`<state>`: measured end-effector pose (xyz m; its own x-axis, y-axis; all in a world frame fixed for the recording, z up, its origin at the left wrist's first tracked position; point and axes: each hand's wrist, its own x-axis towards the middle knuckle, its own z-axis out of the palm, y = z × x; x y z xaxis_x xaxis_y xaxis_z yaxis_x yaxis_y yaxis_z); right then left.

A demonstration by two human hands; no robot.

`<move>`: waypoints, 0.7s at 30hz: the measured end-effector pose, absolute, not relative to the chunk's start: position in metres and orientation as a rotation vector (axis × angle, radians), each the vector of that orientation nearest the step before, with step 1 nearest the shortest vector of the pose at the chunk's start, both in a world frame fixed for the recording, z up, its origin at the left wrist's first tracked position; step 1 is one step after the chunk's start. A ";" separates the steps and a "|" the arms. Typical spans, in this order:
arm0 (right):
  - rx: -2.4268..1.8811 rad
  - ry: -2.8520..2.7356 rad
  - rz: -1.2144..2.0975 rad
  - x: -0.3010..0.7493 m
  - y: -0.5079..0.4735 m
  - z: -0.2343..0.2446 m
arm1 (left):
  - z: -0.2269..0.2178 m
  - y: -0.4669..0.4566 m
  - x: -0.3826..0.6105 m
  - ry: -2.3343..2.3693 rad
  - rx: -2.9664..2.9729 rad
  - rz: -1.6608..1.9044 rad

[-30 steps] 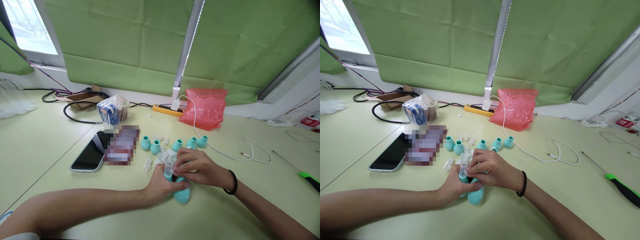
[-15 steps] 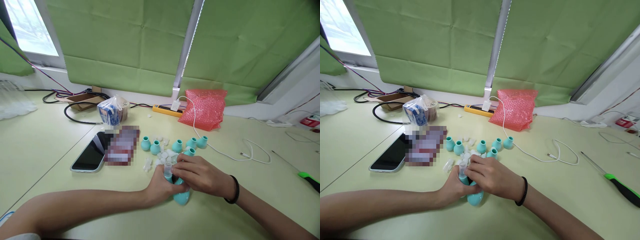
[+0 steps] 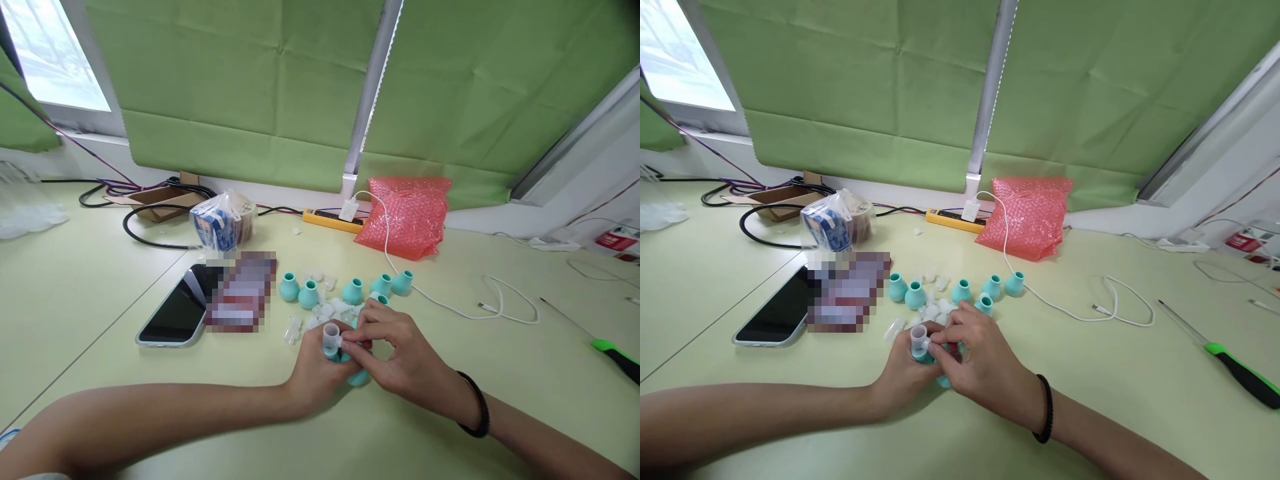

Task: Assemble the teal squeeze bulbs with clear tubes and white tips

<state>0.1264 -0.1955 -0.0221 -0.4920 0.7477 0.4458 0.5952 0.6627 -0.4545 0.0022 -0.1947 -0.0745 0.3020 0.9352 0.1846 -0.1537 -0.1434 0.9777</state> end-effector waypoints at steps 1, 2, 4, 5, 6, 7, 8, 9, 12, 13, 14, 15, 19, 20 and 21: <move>-1.055 -2.251 0.328 0.126 -0.196 -0.022 | -0.075 -0.195 0.002 0.797 1.392 1.149; -1.073 -2.244 0.352 0.126 -0.196 -0.023 | -0.075 -0.195 0.002 0.808 1.418 1.159; -1.106 -2.203 0.424 0.126 -0.196 -0.024 | -0.077 -0.194 0.002 0.865 1.462 1.180; -1.122 -2.172 0.462 0.126 -0.195 -0.025 | -0.078 -0.194 0.001 0.903 1.478 1.186; -1.140 -2.141 0.502 0.125 -0.194 -0.026 | -0.079 -0.193 0.001 0.937 1.492 1.189; -1.157 -2.111 0.539 0.125 -0.194 -0.027 | -0.079 -0.193 0.001 0.955 1.507 1.190; -1.168 -2.086 0.570 0.125 -0.193 -0.028 | -0.079 -0.193 0.001 0.957 1.520 1.193; -1.167 -2.067 0.592 0.125 -0.192 -0.028 | -0.078 -0.193 0.001 0.947 1.531 1.196; -1.119 -2.049 0.612 0.125 -0.189 -0.030 | -0.075 -0.193 0.001 0.891 1.528 1.205; -1.107 -2.050 0.617 0.126 -0.188 -0.031 | -0.074 -0.194 0.001 0.879 1.517 1.204; -1.106 -2.051 0.629 0.126 -0.187 -0.031 | -0.074 -0.194 0.002 0.871 1.506 1.203; -1.114 -2.048 0.645 0.126 -0.186 -0.032 | -0.073 -0.194 0.002 0.864 1.496 1.202; -1.134 -2.009 0.686 0.125 -0.184 -0.035 | -0.075 -0.192 0.002 0.862 1.476 1.193; -1.130 -2.004 0.686 0.125 -0.185 -0.035 | -0.076 -0.192 0.002 0.869 1.473 1.189; -1.125 -2.000 0.684 0.125 -0.185 -0.036 | -0.077 -0.192 0.002 0.879 1.472 1.181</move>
